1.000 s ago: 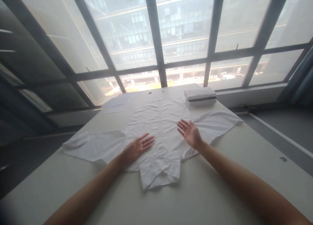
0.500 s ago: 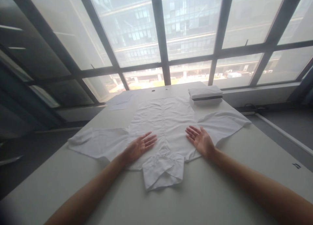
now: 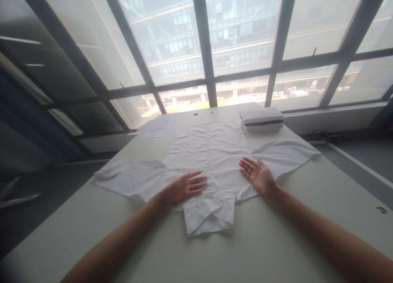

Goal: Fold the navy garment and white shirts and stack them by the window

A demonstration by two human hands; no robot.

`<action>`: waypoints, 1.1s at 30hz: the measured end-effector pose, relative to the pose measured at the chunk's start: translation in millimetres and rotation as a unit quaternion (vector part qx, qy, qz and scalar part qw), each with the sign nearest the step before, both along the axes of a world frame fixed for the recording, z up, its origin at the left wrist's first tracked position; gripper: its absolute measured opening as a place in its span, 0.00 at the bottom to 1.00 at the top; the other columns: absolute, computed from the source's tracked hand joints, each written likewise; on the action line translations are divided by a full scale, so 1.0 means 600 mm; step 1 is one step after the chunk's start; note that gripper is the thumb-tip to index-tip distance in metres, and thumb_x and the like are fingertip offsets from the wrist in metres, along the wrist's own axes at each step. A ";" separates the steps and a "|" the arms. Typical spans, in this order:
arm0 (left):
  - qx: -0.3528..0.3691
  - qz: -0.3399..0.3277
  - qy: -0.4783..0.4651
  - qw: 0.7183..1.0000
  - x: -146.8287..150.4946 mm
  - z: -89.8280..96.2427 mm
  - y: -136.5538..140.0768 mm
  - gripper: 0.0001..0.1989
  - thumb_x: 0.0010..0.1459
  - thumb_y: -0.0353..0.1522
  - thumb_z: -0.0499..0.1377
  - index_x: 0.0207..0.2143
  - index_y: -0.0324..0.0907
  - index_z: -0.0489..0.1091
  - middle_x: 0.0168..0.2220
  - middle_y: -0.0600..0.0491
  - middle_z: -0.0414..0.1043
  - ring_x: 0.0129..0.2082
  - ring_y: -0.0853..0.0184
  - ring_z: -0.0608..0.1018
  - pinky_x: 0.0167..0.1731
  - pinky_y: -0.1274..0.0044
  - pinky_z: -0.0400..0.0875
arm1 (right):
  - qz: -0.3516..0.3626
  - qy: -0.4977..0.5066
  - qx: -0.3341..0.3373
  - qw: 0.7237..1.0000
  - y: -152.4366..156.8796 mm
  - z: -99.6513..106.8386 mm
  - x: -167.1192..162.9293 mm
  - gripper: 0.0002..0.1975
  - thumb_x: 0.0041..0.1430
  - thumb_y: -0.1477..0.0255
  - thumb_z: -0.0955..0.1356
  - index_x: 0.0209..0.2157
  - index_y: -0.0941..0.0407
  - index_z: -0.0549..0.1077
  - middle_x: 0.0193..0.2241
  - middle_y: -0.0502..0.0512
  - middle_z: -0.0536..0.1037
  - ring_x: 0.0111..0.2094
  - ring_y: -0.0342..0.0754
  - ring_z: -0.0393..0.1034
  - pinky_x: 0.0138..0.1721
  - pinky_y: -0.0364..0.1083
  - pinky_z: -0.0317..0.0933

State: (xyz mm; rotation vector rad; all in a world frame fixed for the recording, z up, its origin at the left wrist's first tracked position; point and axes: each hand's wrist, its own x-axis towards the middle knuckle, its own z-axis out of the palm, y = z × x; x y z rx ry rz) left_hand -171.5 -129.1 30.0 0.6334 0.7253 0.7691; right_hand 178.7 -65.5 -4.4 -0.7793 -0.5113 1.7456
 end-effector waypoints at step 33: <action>0.489 -0.108 0.634 0.589 -0.016 -0.028 -0.001 0.31 0.69 0.49 0.51 0.70 0.51 0.57 0.73 0.51 0.46 0.74 0.53 0.44 0.69 0.56 0.33 | 0.117 -0.741 0.394 0.531 -0.017 -0.055 -0.030 0.37 0.67 0.47 0.60 0.68 0.57 0.61 0.71 0.66 0.51 0.73 0.60 0.39 0.70 0.64 0.34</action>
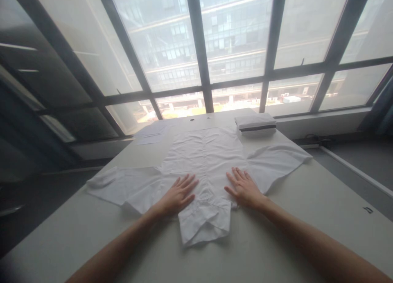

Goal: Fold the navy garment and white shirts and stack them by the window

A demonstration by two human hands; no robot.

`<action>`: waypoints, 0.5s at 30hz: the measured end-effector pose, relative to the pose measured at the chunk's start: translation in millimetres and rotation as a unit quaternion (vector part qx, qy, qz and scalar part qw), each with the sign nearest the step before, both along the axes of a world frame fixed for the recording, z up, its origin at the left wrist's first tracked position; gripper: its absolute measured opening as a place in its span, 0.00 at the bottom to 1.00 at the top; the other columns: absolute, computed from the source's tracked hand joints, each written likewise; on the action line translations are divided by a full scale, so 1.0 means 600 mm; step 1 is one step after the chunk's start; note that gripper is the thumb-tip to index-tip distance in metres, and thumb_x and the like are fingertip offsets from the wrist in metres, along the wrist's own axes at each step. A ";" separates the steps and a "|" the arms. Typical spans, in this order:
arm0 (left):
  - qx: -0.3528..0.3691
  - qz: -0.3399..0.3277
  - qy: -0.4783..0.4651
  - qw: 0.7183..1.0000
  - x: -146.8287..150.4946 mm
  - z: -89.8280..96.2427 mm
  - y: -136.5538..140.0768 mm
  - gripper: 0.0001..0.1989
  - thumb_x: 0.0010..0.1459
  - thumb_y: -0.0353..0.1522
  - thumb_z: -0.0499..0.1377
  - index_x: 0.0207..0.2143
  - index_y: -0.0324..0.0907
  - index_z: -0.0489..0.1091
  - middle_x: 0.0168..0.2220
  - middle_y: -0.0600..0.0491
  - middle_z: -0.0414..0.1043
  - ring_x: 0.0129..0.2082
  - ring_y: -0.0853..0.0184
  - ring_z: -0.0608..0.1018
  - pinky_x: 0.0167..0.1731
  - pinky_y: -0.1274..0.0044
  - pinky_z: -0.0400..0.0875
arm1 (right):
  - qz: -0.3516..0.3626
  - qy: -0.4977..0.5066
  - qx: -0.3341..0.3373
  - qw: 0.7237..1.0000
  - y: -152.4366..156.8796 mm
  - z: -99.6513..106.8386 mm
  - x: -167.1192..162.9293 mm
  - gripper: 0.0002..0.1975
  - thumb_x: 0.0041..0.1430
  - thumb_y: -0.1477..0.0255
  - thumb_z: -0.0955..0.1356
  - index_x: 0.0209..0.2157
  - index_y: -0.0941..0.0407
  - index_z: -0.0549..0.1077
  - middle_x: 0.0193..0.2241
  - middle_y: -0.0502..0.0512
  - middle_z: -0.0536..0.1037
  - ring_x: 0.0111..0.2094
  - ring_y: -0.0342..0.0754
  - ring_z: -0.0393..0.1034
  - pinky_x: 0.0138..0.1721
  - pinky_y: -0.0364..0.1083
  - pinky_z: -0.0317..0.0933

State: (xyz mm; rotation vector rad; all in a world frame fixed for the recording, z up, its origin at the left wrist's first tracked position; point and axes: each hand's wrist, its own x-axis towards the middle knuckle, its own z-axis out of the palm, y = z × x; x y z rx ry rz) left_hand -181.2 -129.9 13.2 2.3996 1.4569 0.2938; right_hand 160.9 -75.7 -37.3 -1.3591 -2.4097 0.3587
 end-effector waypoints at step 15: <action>0.047 -0.012 0.120 0.992 -0.002 -0.002 -0.003 0.31 0.71 0.51 0.43 0.72 0.53 0.51 0.74 0.54 0.43 0.74 0.55 0.46 0.69 0.57 0.43 | -0.004 -0.072 0.006 0.997 -0.007 0.011 0.001 0.34 0.71 0.52 0.55 0.70 0.56 0.58 0.72 0.66 0.50 0.73 0.58 0.40 0.69 0.61 0.37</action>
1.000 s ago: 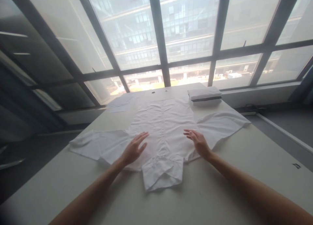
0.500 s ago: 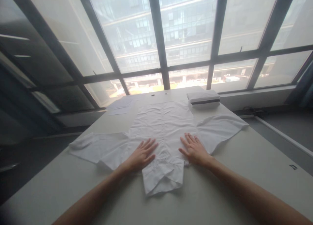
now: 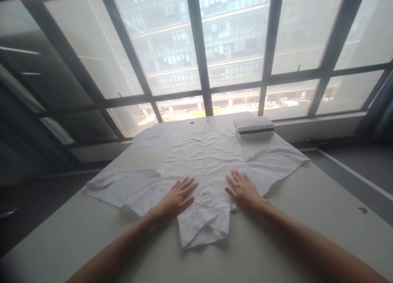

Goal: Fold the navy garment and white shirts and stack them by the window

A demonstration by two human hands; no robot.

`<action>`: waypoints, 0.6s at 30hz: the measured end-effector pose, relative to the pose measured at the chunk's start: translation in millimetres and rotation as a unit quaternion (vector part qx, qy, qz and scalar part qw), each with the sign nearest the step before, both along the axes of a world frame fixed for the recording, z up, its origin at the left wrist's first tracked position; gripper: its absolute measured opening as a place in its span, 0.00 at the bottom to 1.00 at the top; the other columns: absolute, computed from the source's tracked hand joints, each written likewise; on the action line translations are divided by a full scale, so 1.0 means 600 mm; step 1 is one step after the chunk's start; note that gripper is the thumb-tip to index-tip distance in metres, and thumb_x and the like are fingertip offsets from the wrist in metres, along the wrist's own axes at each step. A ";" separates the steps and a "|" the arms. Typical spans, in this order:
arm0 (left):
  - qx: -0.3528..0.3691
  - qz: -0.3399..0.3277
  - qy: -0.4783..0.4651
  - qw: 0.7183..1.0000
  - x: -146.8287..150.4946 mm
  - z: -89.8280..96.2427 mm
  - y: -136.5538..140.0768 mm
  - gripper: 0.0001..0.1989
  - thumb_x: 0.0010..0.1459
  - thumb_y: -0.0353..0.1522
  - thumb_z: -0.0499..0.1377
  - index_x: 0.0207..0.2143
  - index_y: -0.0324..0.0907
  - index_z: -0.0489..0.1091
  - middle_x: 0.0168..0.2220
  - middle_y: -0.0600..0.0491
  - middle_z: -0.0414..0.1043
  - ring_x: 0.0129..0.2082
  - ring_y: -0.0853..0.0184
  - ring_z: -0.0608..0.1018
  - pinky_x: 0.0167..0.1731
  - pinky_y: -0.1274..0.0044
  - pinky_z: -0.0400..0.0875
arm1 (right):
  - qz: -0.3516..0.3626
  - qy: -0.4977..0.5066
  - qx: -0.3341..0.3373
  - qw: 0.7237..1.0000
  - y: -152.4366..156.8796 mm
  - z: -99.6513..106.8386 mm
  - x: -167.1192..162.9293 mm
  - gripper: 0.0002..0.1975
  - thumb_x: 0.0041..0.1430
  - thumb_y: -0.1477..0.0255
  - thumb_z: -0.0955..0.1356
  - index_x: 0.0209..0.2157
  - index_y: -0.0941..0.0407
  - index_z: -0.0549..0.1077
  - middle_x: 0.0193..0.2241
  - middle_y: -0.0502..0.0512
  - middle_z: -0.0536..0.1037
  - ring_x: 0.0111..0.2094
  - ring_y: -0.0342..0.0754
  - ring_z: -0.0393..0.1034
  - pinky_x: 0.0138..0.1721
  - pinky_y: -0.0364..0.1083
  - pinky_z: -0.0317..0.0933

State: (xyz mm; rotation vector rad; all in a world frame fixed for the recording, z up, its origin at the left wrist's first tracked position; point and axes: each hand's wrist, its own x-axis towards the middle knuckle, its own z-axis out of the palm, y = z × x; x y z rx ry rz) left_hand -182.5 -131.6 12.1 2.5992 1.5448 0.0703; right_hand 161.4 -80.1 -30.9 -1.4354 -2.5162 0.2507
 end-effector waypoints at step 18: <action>0.006 0.000 -0.010 1.000 -0.002 -0.004 0.002 0.31 0.71 0.51 0.45 0.72 0.54 0.52 0.74 0.54 0.44 0.73 0.55 0.48 0.69 0.56 0.45 | -0.007 -0.004 -0.012 1.000 0.000 0.006 -0.002 0.32 0.71 0.56 0.57 0.70 0.57 0.58 0.72 0.66 0.50 0.73 0.58 0.41 0.70 0.60 0.38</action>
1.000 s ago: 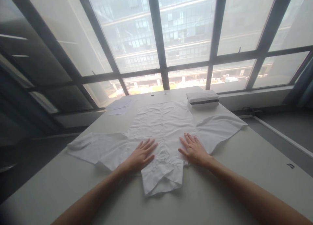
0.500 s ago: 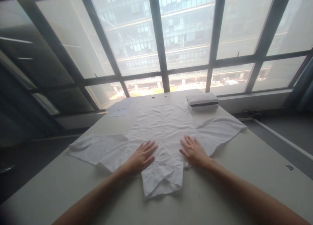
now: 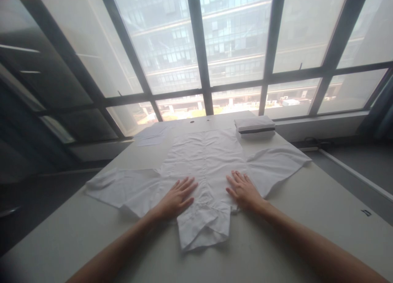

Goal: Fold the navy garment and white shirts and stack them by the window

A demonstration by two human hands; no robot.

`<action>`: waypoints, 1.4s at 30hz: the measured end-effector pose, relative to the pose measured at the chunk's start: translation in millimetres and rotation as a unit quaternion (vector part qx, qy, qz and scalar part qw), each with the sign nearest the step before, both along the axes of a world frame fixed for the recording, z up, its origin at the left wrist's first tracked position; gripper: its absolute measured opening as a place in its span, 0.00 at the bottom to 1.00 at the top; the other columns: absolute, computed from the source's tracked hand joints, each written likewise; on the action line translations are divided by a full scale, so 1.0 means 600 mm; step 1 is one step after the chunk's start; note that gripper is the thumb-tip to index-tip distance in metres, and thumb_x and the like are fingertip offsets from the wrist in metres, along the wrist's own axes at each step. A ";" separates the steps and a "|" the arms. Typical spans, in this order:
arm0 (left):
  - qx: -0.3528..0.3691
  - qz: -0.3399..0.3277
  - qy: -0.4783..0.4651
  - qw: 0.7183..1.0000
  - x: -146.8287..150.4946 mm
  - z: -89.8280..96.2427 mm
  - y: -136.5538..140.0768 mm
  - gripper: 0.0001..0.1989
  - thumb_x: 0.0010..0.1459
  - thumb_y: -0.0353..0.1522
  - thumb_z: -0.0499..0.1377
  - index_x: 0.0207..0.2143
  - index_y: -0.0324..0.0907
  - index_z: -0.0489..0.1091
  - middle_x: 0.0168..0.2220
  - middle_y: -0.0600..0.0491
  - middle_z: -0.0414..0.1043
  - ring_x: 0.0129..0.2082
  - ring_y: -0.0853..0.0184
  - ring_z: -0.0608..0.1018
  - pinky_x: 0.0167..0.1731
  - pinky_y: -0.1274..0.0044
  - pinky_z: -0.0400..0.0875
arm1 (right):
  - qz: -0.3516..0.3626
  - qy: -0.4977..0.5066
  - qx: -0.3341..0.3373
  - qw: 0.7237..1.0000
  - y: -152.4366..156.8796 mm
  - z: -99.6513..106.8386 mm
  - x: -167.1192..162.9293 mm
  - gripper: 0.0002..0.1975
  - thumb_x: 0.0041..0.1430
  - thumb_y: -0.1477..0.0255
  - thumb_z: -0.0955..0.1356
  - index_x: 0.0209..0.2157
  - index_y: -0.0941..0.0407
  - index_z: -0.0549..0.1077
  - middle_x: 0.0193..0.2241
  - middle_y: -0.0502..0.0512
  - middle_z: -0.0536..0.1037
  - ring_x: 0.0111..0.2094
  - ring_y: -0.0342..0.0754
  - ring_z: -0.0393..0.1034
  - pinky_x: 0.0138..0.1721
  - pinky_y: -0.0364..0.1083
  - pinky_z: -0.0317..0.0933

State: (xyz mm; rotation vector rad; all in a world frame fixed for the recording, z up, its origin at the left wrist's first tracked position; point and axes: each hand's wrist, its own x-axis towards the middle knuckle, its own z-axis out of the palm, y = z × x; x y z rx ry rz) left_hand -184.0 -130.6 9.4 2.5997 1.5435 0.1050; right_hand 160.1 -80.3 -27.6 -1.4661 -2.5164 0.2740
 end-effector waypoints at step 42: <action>0.065 0.032 -0.061 0.996 0.061 0.014 0.091 0.27 0.71 0.35 0.46 0.69 0.39 0.56 0.70 0.44 0.56 0.71 0.59 0.56 0.68 0.61 0.52 | 0.063 0.636 -0.465 0.613 0.035 0.075 -0.161 0.19 0.69 0.59 0.63 0.49 0.58 0.76 0.55 0.63 0.76 0.56 0.54 0.72 0.60 0.56 0.63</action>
